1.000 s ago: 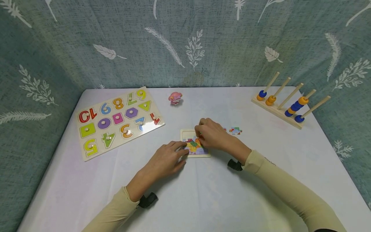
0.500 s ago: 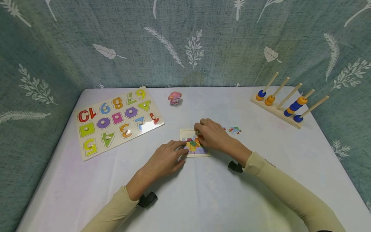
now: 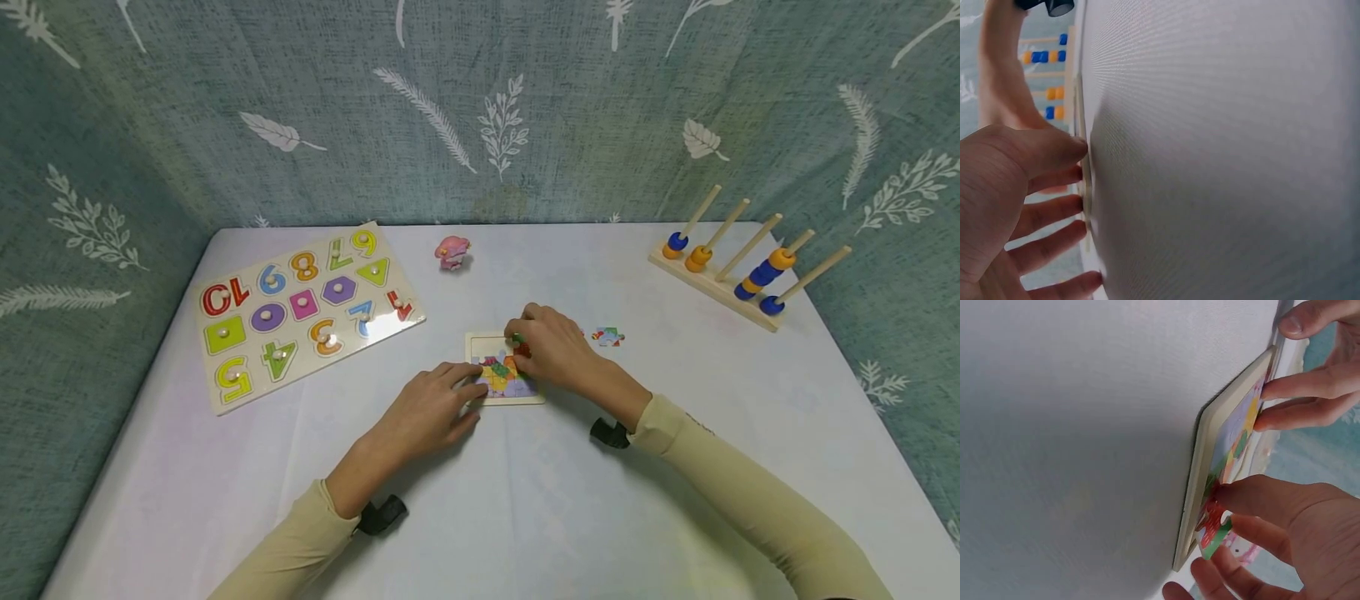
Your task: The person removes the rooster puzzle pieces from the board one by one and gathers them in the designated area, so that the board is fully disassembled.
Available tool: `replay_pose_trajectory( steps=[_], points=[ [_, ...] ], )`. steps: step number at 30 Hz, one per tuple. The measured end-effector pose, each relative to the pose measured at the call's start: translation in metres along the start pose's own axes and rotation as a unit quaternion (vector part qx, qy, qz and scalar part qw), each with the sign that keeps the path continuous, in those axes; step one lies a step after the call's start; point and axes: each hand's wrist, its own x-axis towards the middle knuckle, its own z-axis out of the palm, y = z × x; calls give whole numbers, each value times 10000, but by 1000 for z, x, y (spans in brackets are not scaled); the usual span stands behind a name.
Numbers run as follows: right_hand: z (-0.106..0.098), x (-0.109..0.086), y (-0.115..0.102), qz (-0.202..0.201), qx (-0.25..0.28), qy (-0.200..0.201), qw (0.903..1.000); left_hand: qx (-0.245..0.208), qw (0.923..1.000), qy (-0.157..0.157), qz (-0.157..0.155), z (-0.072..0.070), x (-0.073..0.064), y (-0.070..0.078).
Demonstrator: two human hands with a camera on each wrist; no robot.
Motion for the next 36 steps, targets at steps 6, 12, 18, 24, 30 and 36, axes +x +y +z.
replay_pose_trajectory(
  steps=[6, 12, 18, 24, 30, 36],
  points=[
    [1, 0, 0, 122, -105, 18, 9999, -61, 9999, -53, -76, -1, 0, 0],
    [3, 0, 0, 103, -145, 157, 9997, -52, 9999, -70, -91, -1, 0, 0],
    [4, 1, 1, -45, -302, 123, 9995, -45, 9999, -79, -101, -1, -1, 0],
    [-1, 2, 2, -102, -282, 186, 9994, -39, 9999, -100, -86, -2, 0, 1],
    [-10, 1, 4, -70, -178, 320, 9993, -57, 9999, -123, -58, -3, 2, 0],
    [-19, -1, 7, -45, -230, 347, 9991, -34, 10000, -12, -11, -1, 1, 0]
  ],
)
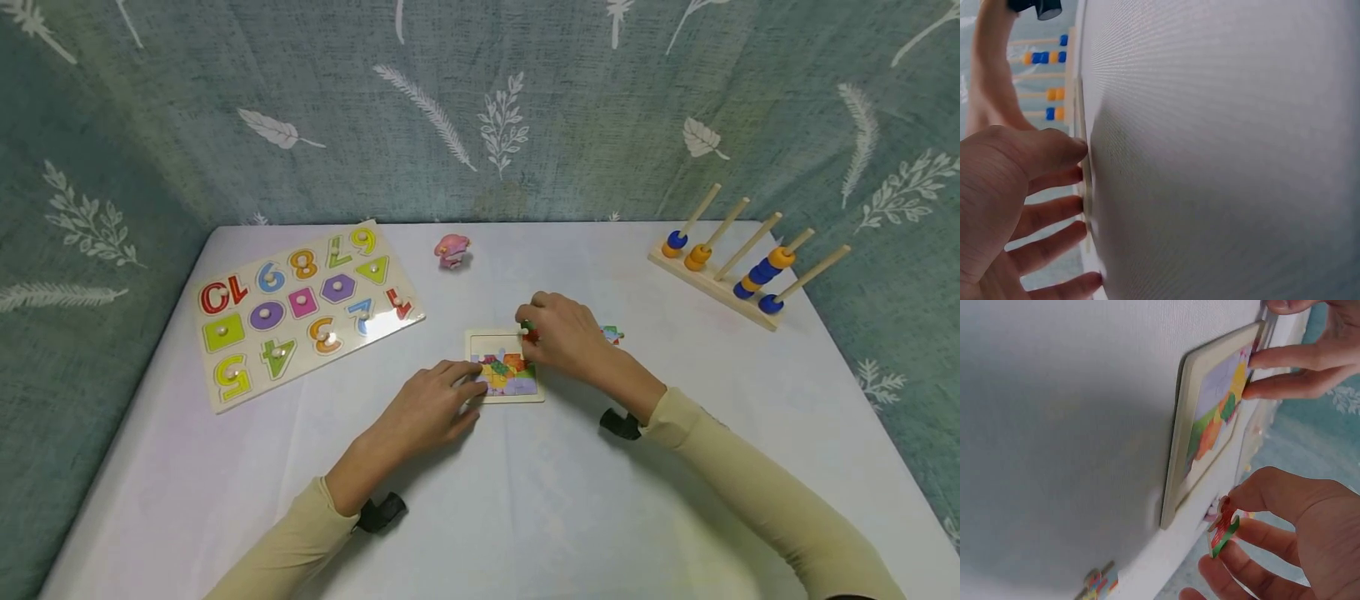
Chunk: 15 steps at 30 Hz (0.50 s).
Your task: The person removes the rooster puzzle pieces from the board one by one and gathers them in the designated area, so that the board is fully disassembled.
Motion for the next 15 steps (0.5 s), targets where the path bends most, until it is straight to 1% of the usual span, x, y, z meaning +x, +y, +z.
replay_pose_trajectory(
  steps=[7, 15],
  points=[
    [-8, -5, 5, 13, -74, 104, 9999, -9, 10000, 5, -11, 1, 0, 0],
    [-18, -15, 14, 189, -80, 118, 9997, -49, 10000, -19, -12, 0, 0, 1]
  ],
)
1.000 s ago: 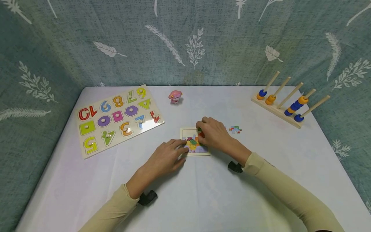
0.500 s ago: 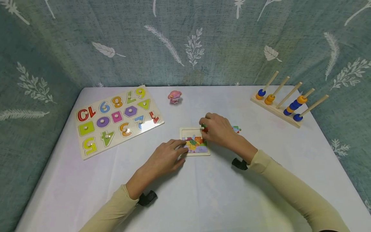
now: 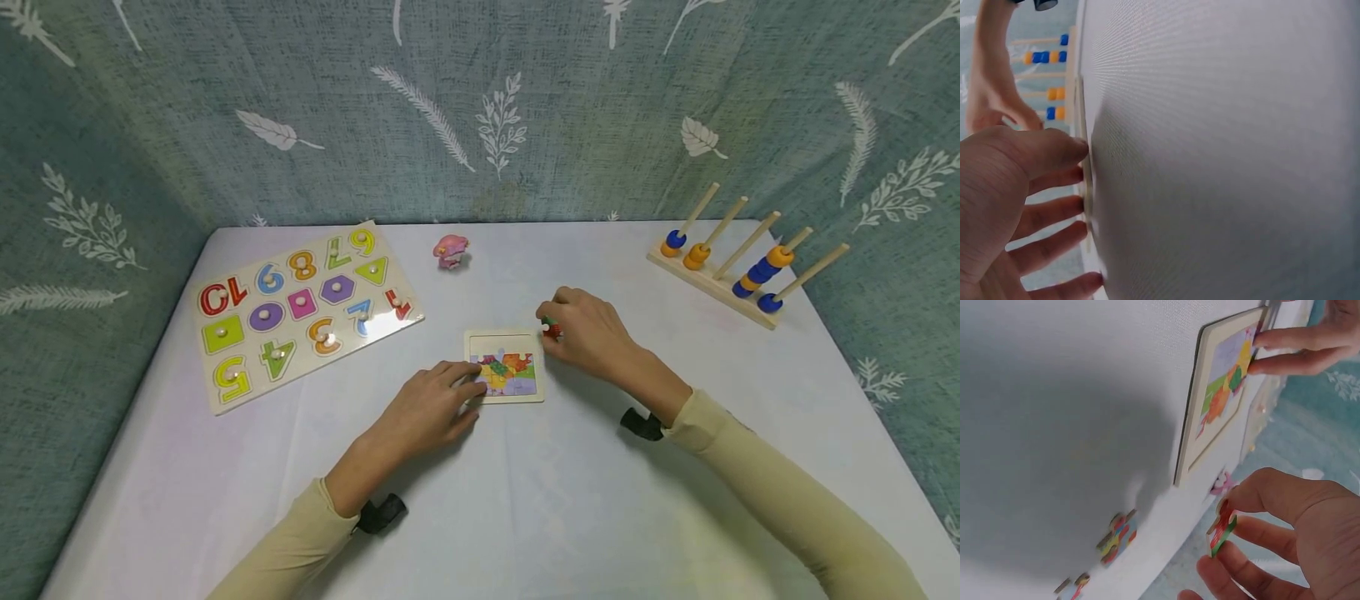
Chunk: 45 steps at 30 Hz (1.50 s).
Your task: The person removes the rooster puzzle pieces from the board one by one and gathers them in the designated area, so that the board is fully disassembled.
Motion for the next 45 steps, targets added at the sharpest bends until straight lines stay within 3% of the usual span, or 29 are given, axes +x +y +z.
replay_pose_trajectory(
  steps=[20, 30, 45],
  points=[
    [-22, -28, 37, 542, -126, 43, 9984, 163, 9998, 91, -28, 1, 1, 2],
    [-29, -46, 64, 940, -133, -9, 9955, 305, 9995, -46, 96, 0, 0, 4],
    [-33, -60, 89, 1174, -182, -429, 9920, 172, 9995, -80, 235, -4, -2, 6]
  ],
)
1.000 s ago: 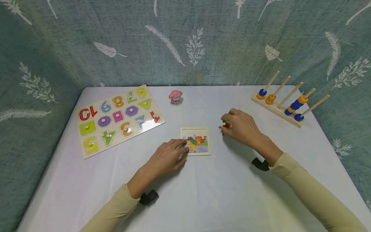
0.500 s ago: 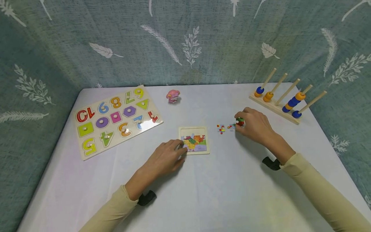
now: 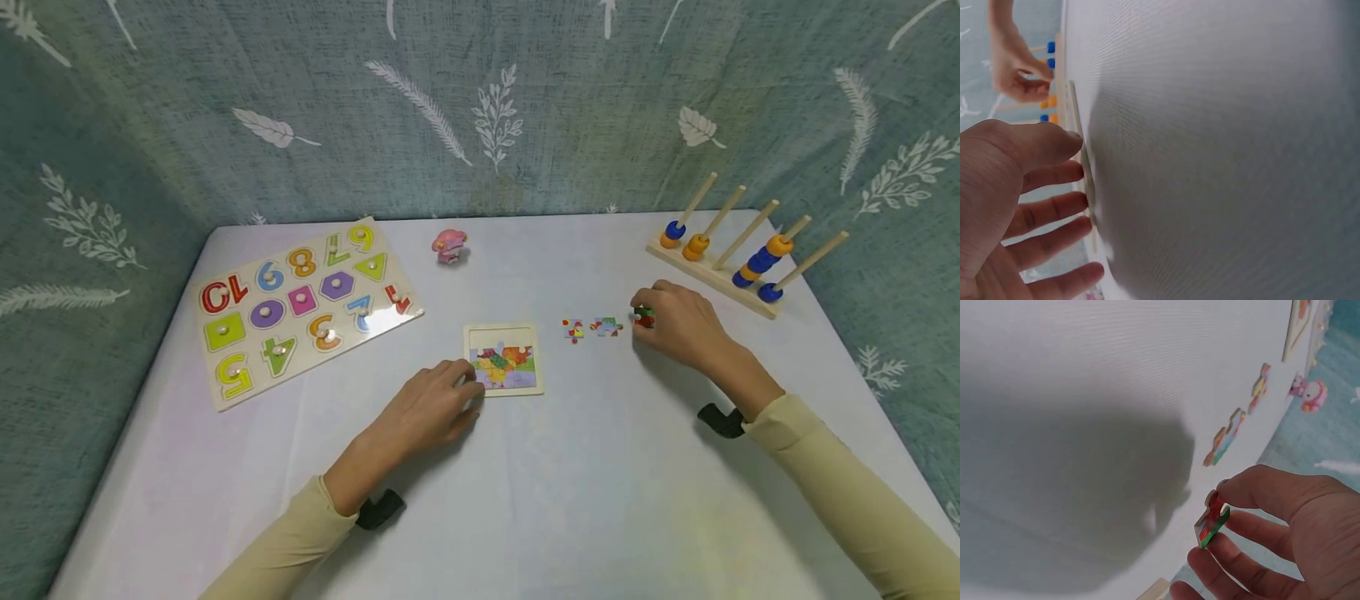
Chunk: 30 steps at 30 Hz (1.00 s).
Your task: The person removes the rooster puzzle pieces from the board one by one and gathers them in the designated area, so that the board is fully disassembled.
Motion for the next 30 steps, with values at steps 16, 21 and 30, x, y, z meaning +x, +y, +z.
replay_pose_trajectory(
  steps=[16, 21, 30],
  points=[
    [7, 5, 5, -22, 32, -643, 9979, -161, 9998, -7, -102, 1, -2, 0],
    [8, 6, 4, 33, 67, -738, 9972, -170, 9998, 33, -99, 1, -2, 0],
    [7, 7, 6, -165, 135, -747, 9970, -218, 9997, 53, -120, 2, -3, -2]
  ],
)
